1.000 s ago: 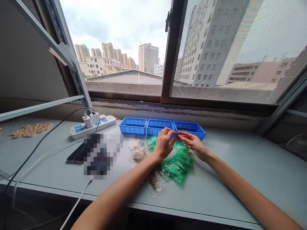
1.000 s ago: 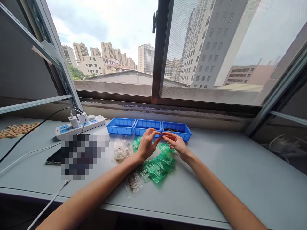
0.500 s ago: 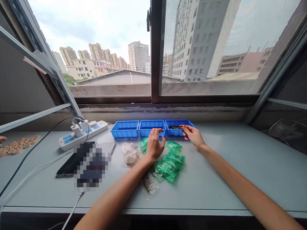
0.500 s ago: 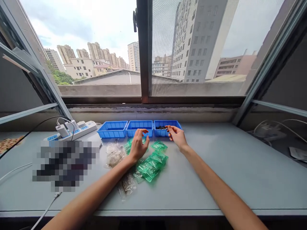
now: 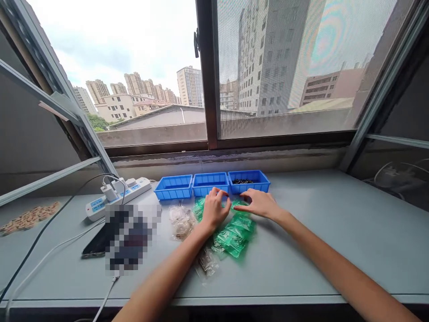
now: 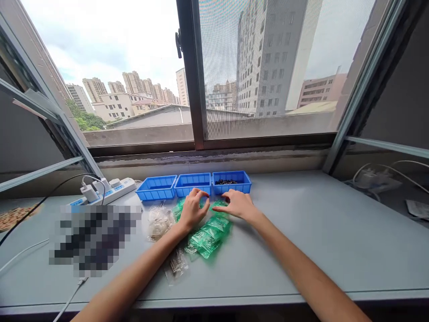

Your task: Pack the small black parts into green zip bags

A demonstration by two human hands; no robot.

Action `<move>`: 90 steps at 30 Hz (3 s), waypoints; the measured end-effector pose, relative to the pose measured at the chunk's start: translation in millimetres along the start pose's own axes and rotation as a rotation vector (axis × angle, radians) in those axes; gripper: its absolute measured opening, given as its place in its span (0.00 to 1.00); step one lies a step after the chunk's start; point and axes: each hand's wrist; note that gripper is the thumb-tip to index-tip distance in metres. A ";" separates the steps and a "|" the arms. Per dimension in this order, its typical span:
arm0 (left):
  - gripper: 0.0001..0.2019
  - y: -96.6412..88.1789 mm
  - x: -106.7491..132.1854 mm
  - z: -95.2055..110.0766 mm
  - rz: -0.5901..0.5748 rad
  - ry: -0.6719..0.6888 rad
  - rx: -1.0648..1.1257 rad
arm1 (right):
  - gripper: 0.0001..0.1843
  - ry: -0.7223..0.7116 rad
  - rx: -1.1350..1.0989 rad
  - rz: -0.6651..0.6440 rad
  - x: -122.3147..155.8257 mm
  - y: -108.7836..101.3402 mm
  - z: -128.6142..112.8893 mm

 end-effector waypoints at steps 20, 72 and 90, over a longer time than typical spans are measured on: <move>0.05 -4.0 0.0 -3.2 0.059 0.045 0.073 | 0.11 -0.152 -0.782 -0.087 -6.2 25.9 -3.1; 0.09 -19.7 -44.2 -12.2 -0.088 -0.130 -0.176 | 0.33 -0.196 -0.176 -0.639 -9.8 -3.8 5.6; 0.18 -9.7 1.9 15.4 -0.345 0.117 -0.226 | 0.36 0.066 -0.804 -0.576 -11.6 0.6 25.1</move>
Point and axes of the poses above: each hand's wrist, its own x-axis away from the middle knuckle, its own y-axis out of the palm, z = x × y, and after that the axes turned 11 degrees about y, right-handed
